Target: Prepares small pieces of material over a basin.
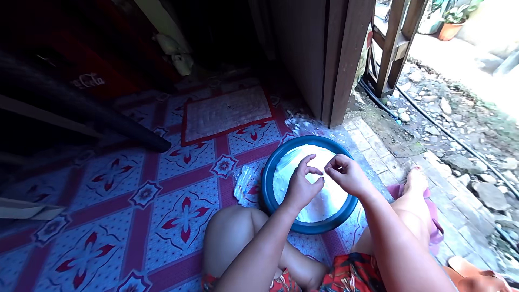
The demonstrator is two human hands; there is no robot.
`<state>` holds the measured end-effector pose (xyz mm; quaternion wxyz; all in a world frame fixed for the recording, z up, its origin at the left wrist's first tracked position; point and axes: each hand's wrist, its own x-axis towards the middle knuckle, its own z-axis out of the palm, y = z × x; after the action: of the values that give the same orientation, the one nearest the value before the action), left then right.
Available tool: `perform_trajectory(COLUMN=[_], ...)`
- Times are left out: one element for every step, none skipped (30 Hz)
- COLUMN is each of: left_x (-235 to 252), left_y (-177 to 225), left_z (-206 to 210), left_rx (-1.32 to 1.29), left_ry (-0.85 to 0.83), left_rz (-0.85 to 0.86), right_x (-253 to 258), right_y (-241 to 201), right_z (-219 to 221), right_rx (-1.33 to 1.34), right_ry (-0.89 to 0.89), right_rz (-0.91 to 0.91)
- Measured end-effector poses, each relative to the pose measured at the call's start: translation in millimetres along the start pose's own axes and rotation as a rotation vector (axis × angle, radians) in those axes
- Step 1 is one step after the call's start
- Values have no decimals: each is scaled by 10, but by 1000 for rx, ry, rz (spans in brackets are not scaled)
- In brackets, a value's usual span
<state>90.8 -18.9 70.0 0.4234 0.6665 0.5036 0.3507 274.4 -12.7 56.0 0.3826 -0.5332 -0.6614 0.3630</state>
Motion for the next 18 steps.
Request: perform_trajectory(left_x=[0, -4, -10, -15, -19, -21, -19, -20, -23, -26, -29, -31, -32, -31, -28, -27, -26, -24], left_y=[-8, -9, -5, 2, 10, 15, 13, 10, 10, 3, 1, -4, -12, -24, -38, -52, -66, -79], left_z=[-5, -2, 5, 9, 7, -1, -13, -17, -17, -10, -6, -7, -19, -30, -28, -19, -6, 4], left_rx=[-2, -1, -2, -6, -17, -36, -57, -72, -80, -79, -70, -64, -61, -60, -58, -49, -40, -30], left_ry=[-26, -26, -12, -4, -13, -37, -64, -73, -58, -29, -8, -5, -26, -59, -67, -49, -18, 6], left_rz=[-1, -3, -7, -11, -11, -11, -6, -2, -4, -7, -9, -10, -12, -6, 5, 18, 31, 39], right_x=[1, 5, 7, 8, 8, 9, 10, 10, 9, 8, 8, 9, 10, 11, 11, 10, 8, 5], right_y=[-1, -1, -3, -3, -2, 5, 16, 28, 15, 5, -2, -4, -4, -1, 2, 4, 0, -8], right_z=[1, 1, 0, 1, 3, 8, 12, 16, 7, 0, -2, -4, -6, -7, -8, -7, -10, -15], right_rx=[2, 3, 5, 7, 9, 10, 10, 10, 15, 18, 19, 17, 14, 13, 11, 12, 14, 16], right_ry=[-4, -6, -9, -9, -11, -12, -12, -11, -16, -19, -20, -22, -25, -28, -32, -35, -41, -48], right_rz=[2, 4, 6, 7, 6, 0, -7, -14, -12, -11, -9, -7, -7, -8, -8, -7, -8, -8])
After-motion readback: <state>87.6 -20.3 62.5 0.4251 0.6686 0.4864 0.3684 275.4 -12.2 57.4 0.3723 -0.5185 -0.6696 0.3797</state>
